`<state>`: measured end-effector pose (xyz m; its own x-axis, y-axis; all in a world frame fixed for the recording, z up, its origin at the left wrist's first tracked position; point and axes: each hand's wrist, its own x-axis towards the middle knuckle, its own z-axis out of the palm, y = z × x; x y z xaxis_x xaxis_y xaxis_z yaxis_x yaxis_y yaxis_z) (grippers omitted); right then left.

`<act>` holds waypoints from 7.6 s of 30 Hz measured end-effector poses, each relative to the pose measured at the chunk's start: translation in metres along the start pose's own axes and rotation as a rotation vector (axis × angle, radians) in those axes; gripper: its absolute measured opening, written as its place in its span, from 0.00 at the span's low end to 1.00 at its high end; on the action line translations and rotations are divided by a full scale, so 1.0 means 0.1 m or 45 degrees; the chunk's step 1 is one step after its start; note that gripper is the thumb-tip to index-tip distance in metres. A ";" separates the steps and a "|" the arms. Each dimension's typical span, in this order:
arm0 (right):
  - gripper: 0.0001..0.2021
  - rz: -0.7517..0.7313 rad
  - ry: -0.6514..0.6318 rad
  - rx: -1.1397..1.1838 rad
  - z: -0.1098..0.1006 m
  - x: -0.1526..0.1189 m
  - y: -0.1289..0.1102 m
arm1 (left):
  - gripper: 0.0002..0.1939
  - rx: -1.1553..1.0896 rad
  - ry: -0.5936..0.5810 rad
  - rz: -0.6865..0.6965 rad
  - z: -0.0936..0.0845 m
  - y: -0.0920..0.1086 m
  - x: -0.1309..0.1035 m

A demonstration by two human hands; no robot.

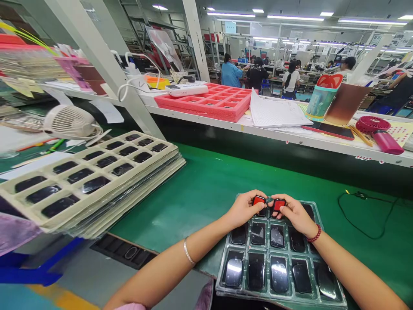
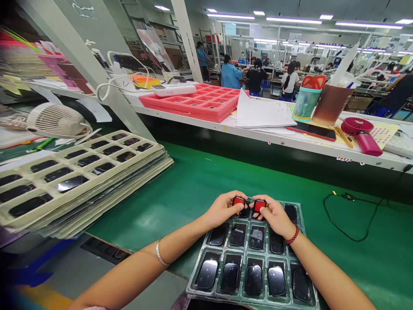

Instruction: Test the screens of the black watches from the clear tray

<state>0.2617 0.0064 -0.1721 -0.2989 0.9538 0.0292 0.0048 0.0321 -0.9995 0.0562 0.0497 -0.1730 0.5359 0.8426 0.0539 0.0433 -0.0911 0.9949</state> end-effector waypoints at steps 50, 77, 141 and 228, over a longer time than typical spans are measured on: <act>0.18 0.034 -0.013 -0.035 0.03 -0.02 0.02 | 0.21 -0.211 -0.056 -0.059 0.06 0.07 0.00; 0.20 0.015 -0.014 -0.008 0.01 -0.01 0.04 | 0.23 -0.104 -0.014 -0.048 0.04 0.07 0.00; 0.21 0.182 0.078 0.844 -0.22 0.05 -0.03 | 0.25 -1.131 -0.038 -0.279 -0.20 0.23 0.08; 0.11 -0.004 0.007 -0.114 0.01 -0.01 -0.02 | 0.15 -0.163 -0.133 -0.149 0.04 0.12 -0.01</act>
<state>0.2607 0.0052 -0.1697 -0.2937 0.9553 0.0328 0.0892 0.0616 -0.9941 0.0595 0.0455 -0.1612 0.6183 0.7832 -0.0652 0.0061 0.0781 0.9969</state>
